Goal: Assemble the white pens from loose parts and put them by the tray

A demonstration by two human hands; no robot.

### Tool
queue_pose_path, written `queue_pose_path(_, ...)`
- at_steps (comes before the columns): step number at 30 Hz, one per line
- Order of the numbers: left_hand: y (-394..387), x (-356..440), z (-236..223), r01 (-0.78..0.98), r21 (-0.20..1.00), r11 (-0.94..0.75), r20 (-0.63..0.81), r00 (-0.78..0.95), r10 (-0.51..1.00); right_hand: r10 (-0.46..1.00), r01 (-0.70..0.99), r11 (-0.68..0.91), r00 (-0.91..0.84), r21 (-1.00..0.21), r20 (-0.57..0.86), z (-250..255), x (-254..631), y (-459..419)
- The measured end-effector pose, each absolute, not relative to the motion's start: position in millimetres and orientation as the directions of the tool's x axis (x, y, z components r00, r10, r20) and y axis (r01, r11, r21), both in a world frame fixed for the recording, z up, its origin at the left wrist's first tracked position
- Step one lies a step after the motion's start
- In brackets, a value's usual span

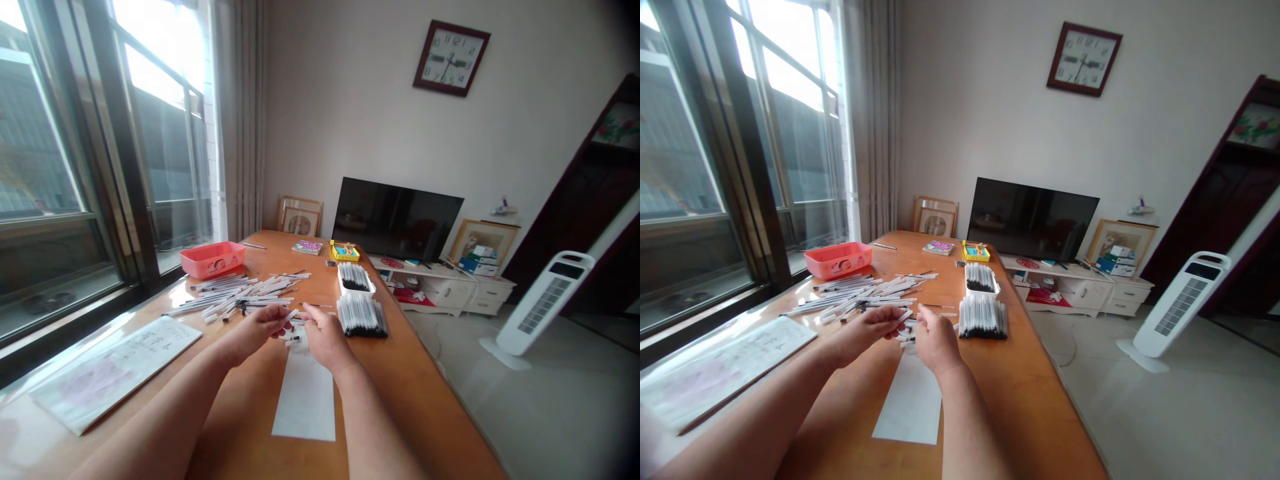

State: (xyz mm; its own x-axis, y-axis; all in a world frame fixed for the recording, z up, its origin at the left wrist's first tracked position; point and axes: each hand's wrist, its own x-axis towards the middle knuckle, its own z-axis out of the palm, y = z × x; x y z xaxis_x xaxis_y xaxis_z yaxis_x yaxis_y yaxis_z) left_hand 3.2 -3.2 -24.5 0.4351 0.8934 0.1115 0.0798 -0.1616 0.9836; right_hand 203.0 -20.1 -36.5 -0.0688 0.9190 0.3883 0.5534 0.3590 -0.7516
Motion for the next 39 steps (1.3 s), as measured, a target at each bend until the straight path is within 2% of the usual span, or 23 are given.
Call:
queue_pose_path(5,-6,1,-18,0.089,0.984,-0.151,0.107,0.379,0.919,0.942,0.555,0.268,0.021,-0.787,0.336,-38,217,-16)
queue_pose_path(12,-10,-2,-10,0.083,0.989,-0.119,0.087,0.322,0.943,0.976,0.67,0.215,-0.123,-0.711,0.18,-43,215,-24)
queue_pose_path(14,-11,-3,-8,0.084,0.99,-0.114,0.082,0.31,0.947,0.974,0.699,0.22,-0.127,-0.681,0.186,-44,213,-24)
queue_pose_path(19,-12,-5,-7,0.079,0.993,-0.093,0.071,0.242,0.968,0.941,0.773,0.297,-0.137,-0.561,0.309,-47,206,-21)
queue_pose_path(25,-9,-5,-9,0.092,0.992,-0.089,0.066,0.228,0.971,0.943,0.857,0.277,-0.155,-0.435,0.295,-54,195,-17)
queue_pose_path(32,-1,-8,-20,0.063,0.993,-0.099,0.081,0.233,0.969,0.952,0.871,0.224,-0.101,-0.437,0.288,-57,190,-12)
queue_pose_path(39,3,-8,-24,0.059,0.993,-0.106,0.088,0.247,0.965,0.964,0.824,0.192,-0.055,-0.533,0.262,-60,191,-7)
